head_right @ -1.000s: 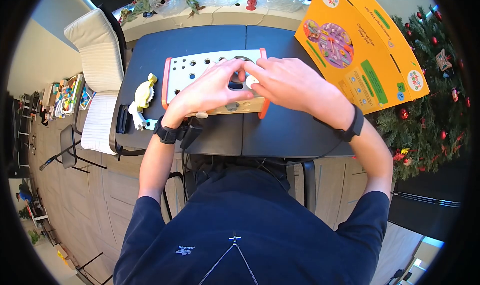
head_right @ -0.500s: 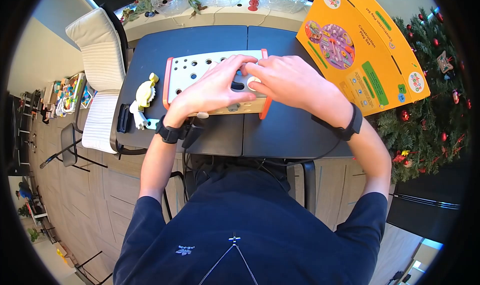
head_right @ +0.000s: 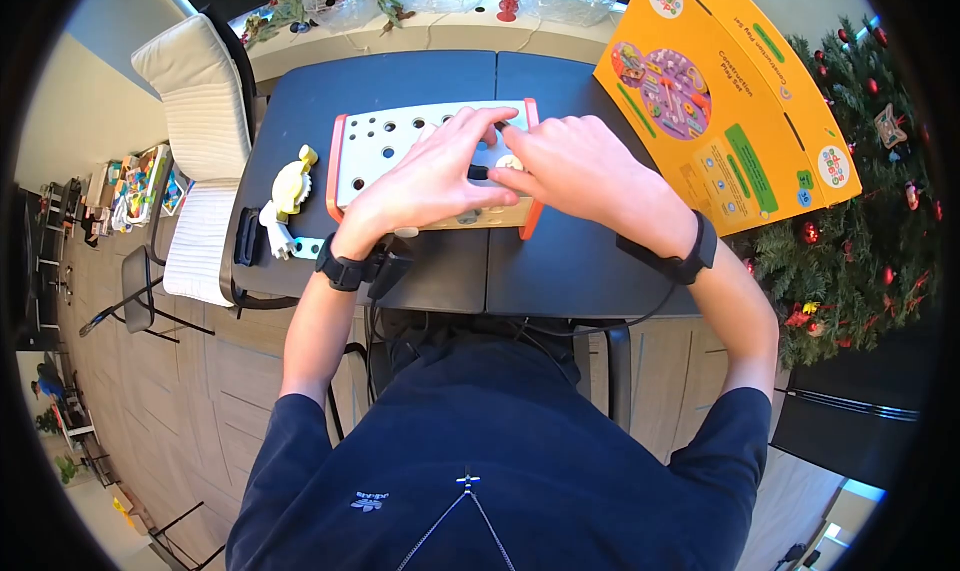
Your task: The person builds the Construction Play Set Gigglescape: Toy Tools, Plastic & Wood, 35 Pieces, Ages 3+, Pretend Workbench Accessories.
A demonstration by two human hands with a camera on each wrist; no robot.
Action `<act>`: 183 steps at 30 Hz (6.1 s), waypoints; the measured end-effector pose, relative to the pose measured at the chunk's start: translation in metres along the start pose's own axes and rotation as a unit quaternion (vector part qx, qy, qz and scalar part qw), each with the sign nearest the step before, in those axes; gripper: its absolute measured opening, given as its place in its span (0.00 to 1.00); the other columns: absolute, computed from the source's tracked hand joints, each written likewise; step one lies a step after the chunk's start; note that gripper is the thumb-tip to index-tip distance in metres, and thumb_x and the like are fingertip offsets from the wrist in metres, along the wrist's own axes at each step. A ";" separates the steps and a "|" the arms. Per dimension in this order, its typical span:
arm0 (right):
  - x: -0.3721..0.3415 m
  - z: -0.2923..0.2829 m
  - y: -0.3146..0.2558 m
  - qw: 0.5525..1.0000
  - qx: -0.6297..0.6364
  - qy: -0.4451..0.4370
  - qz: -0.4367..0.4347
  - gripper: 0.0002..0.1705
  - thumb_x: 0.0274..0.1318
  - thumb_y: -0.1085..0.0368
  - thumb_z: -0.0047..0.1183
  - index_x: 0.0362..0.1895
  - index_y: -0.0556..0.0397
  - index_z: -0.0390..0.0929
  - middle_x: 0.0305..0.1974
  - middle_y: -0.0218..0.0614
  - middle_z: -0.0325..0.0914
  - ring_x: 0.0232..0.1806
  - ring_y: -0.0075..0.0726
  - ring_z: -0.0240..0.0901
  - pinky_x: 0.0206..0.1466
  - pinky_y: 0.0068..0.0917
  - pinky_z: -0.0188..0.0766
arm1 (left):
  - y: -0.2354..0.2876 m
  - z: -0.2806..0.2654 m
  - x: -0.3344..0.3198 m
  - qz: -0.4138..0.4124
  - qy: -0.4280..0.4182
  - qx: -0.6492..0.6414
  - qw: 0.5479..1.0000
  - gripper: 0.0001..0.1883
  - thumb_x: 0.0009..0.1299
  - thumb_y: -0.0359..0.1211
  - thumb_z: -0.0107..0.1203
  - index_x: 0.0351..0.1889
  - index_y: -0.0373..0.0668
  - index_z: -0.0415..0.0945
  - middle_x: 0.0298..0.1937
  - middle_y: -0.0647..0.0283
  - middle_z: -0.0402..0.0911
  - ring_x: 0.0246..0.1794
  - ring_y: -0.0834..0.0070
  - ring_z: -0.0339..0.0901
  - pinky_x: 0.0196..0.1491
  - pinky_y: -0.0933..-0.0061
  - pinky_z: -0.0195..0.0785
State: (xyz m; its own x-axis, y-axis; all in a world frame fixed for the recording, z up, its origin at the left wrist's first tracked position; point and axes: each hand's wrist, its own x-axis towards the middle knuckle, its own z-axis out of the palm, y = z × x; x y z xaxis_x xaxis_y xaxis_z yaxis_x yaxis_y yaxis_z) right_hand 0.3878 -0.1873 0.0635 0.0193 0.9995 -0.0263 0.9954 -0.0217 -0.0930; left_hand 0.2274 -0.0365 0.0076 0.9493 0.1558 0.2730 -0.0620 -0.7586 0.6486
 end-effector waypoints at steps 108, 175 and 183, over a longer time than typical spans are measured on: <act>-0.100 0.176 -0.085 0.670 0.704 0.012 0.236 0.41 0.71 0.49 0.60 0.75 0.60 0.56 0.70 0.50 0.67 0.73 0.40 0.65 0.74 0.40 0.65 | -0.010 0.042 -0.179 -0.332 0.105 -0.281 0.894 0.31 0.82 0.32 0.51 0.83 0.38 0.59 0.64 0.46 0.85 0.63 0.63 0.84 0.66 0.60 0.75; -0.096 0.177 -0.075 0.491 0.837 0.039 0.239 0.34 0.81 0.61 0.47 0.82 0.64 0.59 0.75 0.44 0.70 0.77 0.36 0.64 0.81 0.37 0.59 | -0.017 0.083 -0.104 -0.011 -0.102 0.093 0.990 0.26 0.84 0.54 0.49 0.39 0.39 0.79 0.17 0.51 0.81 0.17 0.54 0.82 0.22 0.55 0.74; -0.101 0.194 -0.073 0.541 0.805 0.009 0.244 0.31 0.85 0.57 0.40 0.82 0.61 0.60 0.75 0.42 0.68 0.77 0.35 0.64 0.80 0.35 0.59 | -0.006 0.070 -0.093 0.005 -0.142 0.119 0.983 0.26 0.82 0.53 0.54 0.36 0.37 0.81 0.18 0.51 0.81 0.21 0.52 0.84 0.27 0.54 0.77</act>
State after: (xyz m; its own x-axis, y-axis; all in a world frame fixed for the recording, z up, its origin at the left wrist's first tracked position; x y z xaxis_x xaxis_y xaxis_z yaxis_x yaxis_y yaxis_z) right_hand 0.2953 -0.2919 -0.1206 0.2578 0.8649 -0.4307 -0.4988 -0.2626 -0.8259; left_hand 0.1610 -0.0907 -0.0718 0.9988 -0.0087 0.0472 -0.0292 -0.8911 0.4529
